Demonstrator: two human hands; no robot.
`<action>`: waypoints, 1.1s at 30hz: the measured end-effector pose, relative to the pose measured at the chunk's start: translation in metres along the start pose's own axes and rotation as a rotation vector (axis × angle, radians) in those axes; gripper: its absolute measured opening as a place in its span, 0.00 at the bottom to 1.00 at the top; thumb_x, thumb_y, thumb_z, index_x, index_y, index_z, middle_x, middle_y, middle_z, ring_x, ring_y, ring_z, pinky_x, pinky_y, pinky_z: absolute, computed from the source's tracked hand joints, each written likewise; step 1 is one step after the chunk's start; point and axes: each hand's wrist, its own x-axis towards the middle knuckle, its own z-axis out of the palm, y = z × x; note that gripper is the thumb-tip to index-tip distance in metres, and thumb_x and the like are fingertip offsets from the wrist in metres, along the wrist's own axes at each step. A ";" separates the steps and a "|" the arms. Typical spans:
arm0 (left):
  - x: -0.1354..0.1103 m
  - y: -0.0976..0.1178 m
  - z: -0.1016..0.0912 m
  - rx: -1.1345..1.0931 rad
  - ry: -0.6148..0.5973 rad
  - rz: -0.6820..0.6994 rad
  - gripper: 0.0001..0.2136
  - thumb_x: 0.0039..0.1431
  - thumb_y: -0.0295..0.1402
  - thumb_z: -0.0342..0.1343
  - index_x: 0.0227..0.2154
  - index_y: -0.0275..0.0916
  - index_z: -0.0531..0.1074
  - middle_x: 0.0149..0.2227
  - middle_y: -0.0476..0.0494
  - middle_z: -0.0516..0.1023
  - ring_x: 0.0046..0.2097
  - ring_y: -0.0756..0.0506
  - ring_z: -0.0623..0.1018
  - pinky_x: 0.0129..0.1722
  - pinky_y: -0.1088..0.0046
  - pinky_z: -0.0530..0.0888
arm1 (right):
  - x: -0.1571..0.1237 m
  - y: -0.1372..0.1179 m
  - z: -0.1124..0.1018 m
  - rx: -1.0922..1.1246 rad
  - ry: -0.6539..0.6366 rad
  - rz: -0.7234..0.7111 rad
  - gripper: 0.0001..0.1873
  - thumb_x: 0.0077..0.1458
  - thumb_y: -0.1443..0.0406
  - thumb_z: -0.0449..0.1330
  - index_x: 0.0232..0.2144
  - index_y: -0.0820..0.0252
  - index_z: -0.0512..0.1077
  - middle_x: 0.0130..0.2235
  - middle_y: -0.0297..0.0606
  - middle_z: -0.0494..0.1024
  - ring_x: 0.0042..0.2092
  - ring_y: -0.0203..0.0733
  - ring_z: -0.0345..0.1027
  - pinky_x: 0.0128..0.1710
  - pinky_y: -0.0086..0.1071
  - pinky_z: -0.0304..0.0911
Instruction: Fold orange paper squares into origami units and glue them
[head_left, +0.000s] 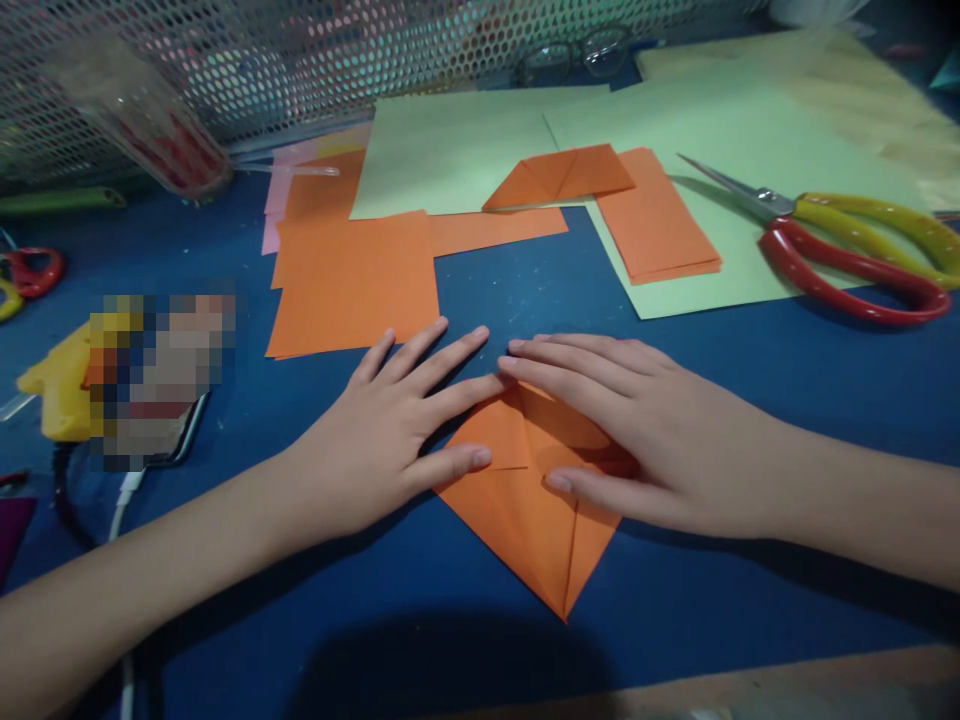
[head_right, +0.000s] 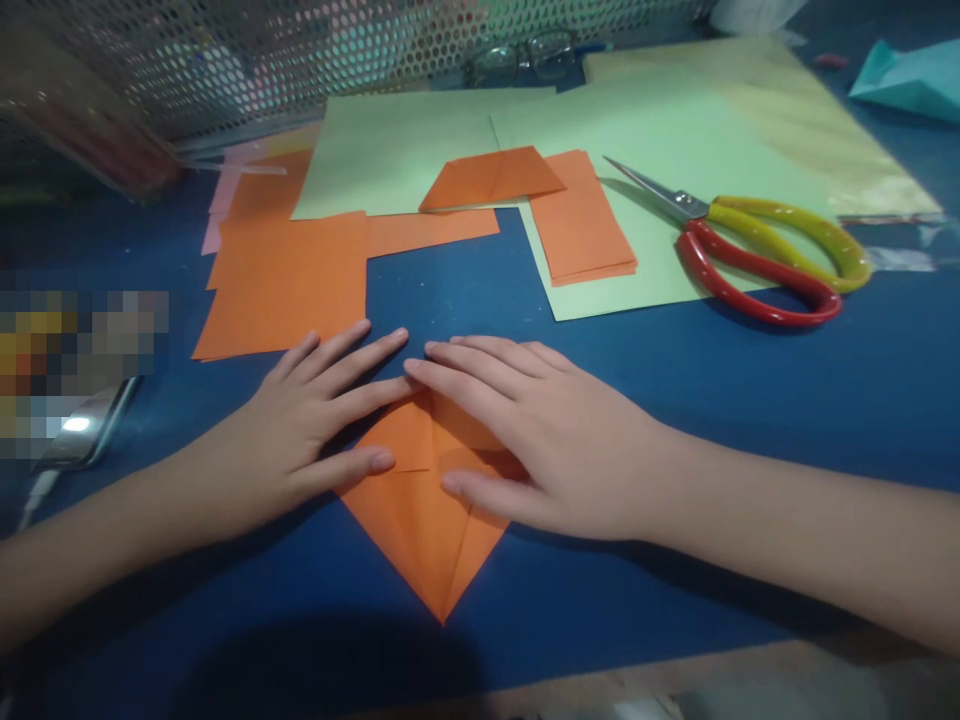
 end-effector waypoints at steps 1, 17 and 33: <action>0.000 0.000 0.000 -0.004 -0.003 -0.008 0.30 0.71 0.57 0.46 0.70 0.54 0.60 0.76 0.48 0.46 0.76 0.28 0.45 0.70 0.32 0.45 | 0.000 0.000 0.000 0.006 0.002 0.001 0.35 0.69 0.49 0.50 0.69 0.64 0.60 0.67 0.54 0.68 0.67 0.60 0.63 0.59 0.56 0.66; 0.001 -0.018 -0.017 -0.242 -0.050 0.019 0.27 0.69 0.59 0.49 0.66 0.60 0.65 0.76 0.54 0.50 0.76 0.34 0.48 0.73 0.41 0.48 | -0.001 0.000 0.000 -0.121 -0.029 -0.159 0.23 0.71 0.59 0.50 0.64 0.40 0.70 0.72 0.43 0.61 0.67 0.68 0.60 0.52 0.59 0.67; 0.003 -0.005 0.004 0.001 0.053 0.056 0.33 0.69 0.61 0.44 0.71 0.54 0.57 0.76 0.46 0.46 0.76 0.31 0.49 0.71 0.36 0.46 | 0.002 0.001 -0.005 0.041 -0.011 -0.033 0.28 0.68 0.54 0.54 0.64 0.60 0.63 0.69 0.51 0.66 0.68 0.61 0.61 0.57 0.57 0.66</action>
